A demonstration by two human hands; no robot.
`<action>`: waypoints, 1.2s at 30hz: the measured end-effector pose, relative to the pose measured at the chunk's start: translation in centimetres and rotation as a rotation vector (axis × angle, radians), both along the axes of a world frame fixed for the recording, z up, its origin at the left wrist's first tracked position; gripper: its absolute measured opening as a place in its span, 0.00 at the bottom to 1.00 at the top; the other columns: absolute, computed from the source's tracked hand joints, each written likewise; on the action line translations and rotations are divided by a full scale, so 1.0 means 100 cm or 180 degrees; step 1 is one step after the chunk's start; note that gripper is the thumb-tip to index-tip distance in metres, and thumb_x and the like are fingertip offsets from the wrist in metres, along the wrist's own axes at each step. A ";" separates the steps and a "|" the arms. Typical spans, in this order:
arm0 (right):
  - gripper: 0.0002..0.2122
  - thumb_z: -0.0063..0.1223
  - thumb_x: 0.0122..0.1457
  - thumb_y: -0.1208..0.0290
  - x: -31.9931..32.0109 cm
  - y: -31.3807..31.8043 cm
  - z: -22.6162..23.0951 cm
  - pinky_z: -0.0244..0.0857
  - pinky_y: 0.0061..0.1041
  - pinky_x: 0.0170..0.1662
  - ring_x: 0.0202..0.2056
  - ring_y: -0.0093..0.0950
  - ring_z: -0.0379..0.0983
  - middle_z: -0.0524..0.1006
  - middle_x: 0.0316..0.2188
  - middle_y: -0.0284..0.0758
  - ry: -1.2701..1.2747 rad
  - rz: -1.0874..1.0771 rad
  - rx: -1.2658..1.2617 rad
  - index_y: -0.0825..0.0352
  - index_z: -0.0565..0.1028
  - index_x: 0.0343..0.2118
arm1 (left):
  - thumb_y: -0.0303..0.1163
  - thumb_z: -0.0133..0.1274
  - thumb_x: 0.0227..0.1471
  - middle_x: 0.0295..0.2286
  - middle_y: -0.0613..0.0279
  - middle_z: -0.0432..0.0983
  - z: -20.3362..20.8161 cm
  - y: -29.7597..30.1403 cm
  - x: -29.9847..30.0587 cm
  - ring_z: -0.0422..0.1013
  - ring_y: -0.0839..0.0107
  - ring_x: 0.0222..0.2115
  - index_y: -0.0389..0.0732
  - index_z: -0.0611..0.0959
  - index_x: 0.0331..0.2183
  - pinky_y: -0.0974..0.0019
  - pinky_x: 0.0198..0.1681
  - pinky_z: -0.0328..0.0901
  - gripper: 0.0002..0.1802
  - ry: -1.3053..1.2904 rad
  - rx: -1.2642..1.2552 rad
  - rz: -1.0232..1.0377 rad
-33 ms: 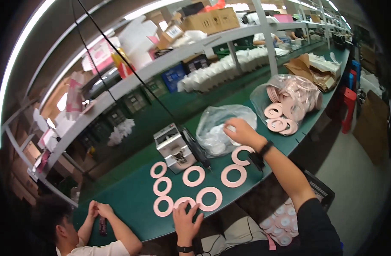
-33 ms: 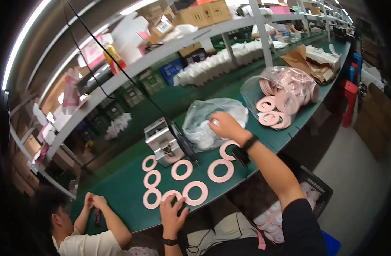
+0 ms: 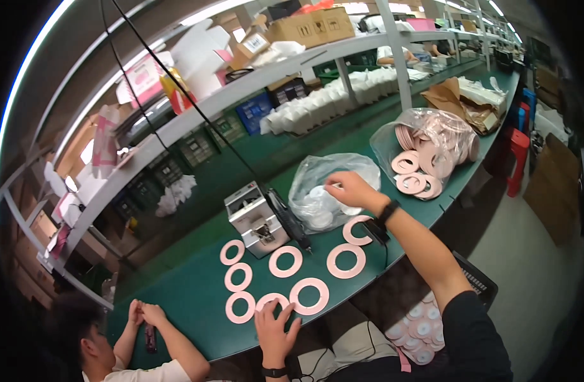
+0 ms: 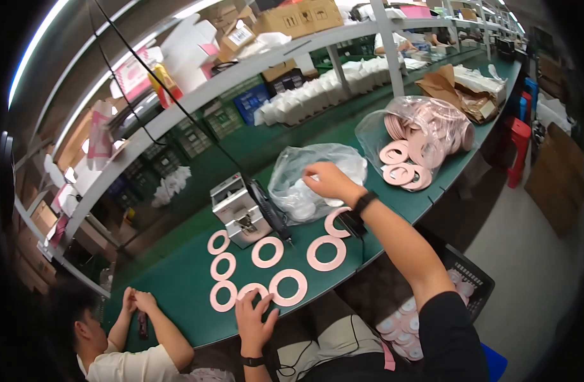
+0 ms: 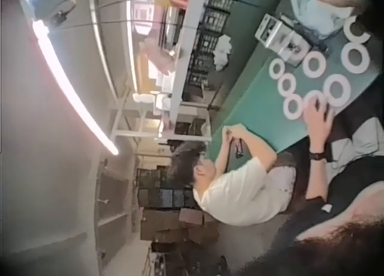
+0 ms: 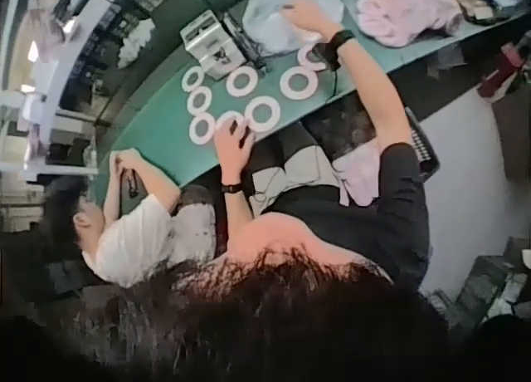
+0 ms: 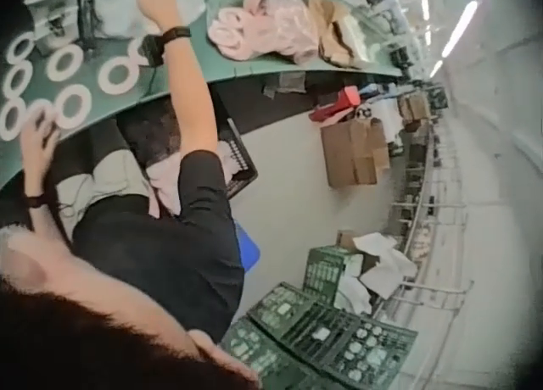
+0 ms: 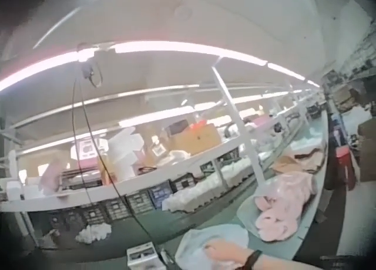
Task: The person arranges pink rings on the table, fits white discs into the center of each ring, and uses a power screwdriver to fasten them with screws from a dispenser.
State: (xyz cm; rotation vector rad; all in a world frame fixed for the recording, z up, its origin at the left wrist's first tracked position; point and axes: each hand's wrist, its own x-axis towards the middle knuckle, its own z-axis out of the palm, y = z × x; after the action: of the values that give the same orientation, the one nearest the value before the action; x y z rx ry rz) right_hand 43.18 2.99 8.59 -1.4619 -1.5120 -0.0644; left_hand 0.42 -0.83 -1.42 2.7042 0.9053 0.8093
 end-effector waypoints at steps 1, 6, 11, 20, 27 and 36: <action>0.09 0.58 0.56 0.69 0.010 0.014 -0.001 0.72 0.43 0.45 0.40 0.50 0.79 0.83 0.36 0.50 0.0165 0.0143 -0.0319 0.69 0.82 0.34 | 0.40 0.67 0.48 0.55 0.52 0.71 0.003 0.004 0.002 0.65 0.47 0.57 0.52 0.87 0.49 0.38 0.65 0.52 0.24 0.0005 0.0046 0.0044; 0.09 0.54 0.53 0.76 0.052 0.061 -0.030 0.74 0.45 0.47 0.41 0.49 0.81 0.83 0.36 0.50 -0.0926 -0.0596 -0.1651 0.69 0.84 0.34 | 0.39 0.66 0.46 0.56 0.52 0.70 0.001 0.003 0.006 0.64 0.46 0.58 0.52 0.87 0.49 0.35 0.66 0.50 0.24 0.0080 -0.0121 0.0170; 0.10 0.60 0.51 0.69 0.103 0.070 -0.043 0.75 0.44 0.47 0.43 0.48 0.81 0.84 0.36 0.48 -0.1685 -0.1086 -0.2119 0.69 0.84 0.33 | 0.41 0.67 0.45 0.57 0.53 0.70 0.011 -0.004 0.008 0.64 0.46 0.59 0.52 0.87 0.48 0.33 0.67 0.49 0.25 0.0165 -0.0323 0.0173; 0.47 0.70 0.41 0.33 0.094 0.097 -0.036 0.67 0.39 0.60 0.60 0.44 0.72 0.77 0.57 0.49 -0.0904 -0.0245 -0.2875 0.67 0.76 0.59 | 0.39 0.64 0.51 0.51 0.47 0.72 0.029 0.011 0.011 0.69 0.43 0.46 0.45 0.86 0.45 0.40 0.51 0.61 0.19 0.0184 -0.0084 -0.0128; 0.52 0.61 0.41 0.24 0.042 0.153 -0.044 0.65 0.42 0.61 0.57 0.50 0.73 0.80 0.51 0.50 -0.1757 -0.1006 -0.3564 0.72 0.76 0.57 | 0.40 0.64 0.50 0.53 0.46 0.70 0.028 0.016 0.009 0.66 0.41 0.51 0.45 0.86 0.47 0.38 0.54 0.59 0.22 0.0270 -0.0276 -0.0080; 0.36 0.71 0.42 0.42 0.039 0.155 -0.053 0.73 0.44 0.53 0.50 0.48 0.79 0.82 0.47 0.47 -0.1759 -0.0724 -0.2697 0.63 0.79 0.51 | 0.41 0.63 0.50 0.54 0.47 0.71 0.023 0.014 0.006 0.64 0.40 0.56 0.46 0.86 0.48 0.36 0.58 0.58 0.22 0.0272 -0.0366 -0.0005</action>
State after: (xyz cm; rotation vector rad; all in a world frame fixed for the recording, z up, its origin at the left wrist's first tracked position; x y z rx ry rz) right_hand 47.10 18.49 3.30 -2.4393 -1.9195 0.0510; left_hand 1.06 0.53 0.87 2.6566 0.9370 0.6252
